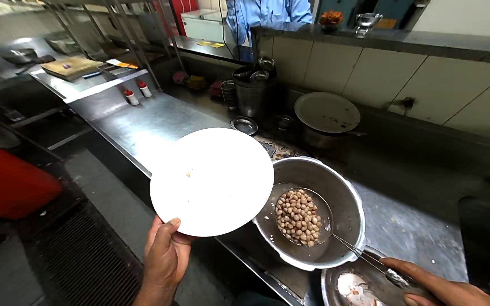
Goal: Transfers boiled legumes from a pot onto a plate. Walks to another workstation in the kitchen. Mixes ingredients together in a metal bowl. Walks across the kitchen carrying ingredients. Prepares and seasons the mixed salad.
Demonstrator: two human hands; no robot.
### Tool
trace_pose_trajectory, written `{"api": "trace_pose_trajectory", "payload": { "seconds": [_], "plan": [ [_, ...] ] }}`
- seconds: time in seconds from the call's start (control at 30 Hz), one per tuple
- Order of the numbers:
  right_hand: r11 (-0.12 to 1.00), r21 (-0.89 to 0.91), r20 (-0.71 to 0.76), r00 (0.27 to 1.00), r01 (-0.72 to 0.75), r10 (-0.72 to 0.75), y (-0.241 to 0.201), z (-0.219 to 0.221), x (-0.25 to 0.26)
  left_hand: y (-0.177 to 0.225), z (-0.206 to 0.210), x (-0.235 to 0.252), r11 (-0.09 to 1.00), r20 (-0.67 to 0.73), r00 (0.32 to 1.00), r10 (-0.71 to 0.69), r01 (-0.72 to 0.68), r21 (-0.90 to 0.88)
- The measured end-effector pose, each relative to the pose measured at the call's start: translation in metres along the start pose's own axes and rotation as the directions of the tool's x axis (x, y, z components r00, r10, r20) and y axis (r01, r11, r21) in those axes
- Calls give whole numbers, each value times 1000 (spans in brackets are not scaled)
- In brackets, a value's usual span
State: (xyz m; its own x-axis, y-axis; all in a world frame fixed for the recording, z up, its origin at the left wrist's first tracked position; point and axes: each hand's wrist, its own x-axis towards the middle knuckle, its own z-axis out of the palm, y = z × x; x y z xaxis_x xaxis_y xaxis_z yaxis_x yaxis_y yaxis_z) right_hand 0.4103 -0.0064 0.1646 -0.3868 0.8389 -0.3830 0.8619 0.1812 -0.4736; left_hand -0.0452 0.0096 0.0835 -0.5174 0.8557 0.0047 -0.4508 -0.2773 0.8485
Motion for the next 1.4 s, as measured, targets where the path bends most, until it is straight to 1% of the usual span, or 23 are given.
{"api": "trace_pose_trajectory", "payload": {
  "seconds": [0.13,0.23,0.43,0.67,0.8,0.97,1.03,1.17,1.33,1.4],
  "plan": [
    [1000,19,10,1000,1,-1,1,0,2,-1,0,1,1000,-7,1000,6,-6,-3],
    [997,79,20,1000,12,-13,6,-2,3,-2,1,0,1000,-6,1000,4,-4,-6],
    [986,163,-50,999,28,-20,13,-5,2,-2,-1,1,1000,-13,1000,13,-13,3],
    [987,142,23,997,70,-74,5,-4,10,-4,2,2,1000,-20,1000,5,-5,13],
    [993,87,-4,997,77,-77,-1,-10,7,-2,-1,2,1000,-20,1000,22,-22,9],
    [997,37,23,997,71,-72,0,-11,9,-3,-1,4,1000,-28,999,25,-24,9],
    [995,53,19,996,81,-82,-1,-10,9,-3,-1,3,1000,-27,999,20,-20,6],
    [990,100,-47,995,94,-90,3,-10,5,-3,-2,2,1000,-28,999,16,-16,11],
    [996,69,-28,998,62,-60,4,-2,9,-4,2,3,1000,-40,999,22,-22,6],
    [994,82,-25,998,67,-66,7,1,10,-3,2,4,1000,-37,999,19,-18,9]
  ]
}}
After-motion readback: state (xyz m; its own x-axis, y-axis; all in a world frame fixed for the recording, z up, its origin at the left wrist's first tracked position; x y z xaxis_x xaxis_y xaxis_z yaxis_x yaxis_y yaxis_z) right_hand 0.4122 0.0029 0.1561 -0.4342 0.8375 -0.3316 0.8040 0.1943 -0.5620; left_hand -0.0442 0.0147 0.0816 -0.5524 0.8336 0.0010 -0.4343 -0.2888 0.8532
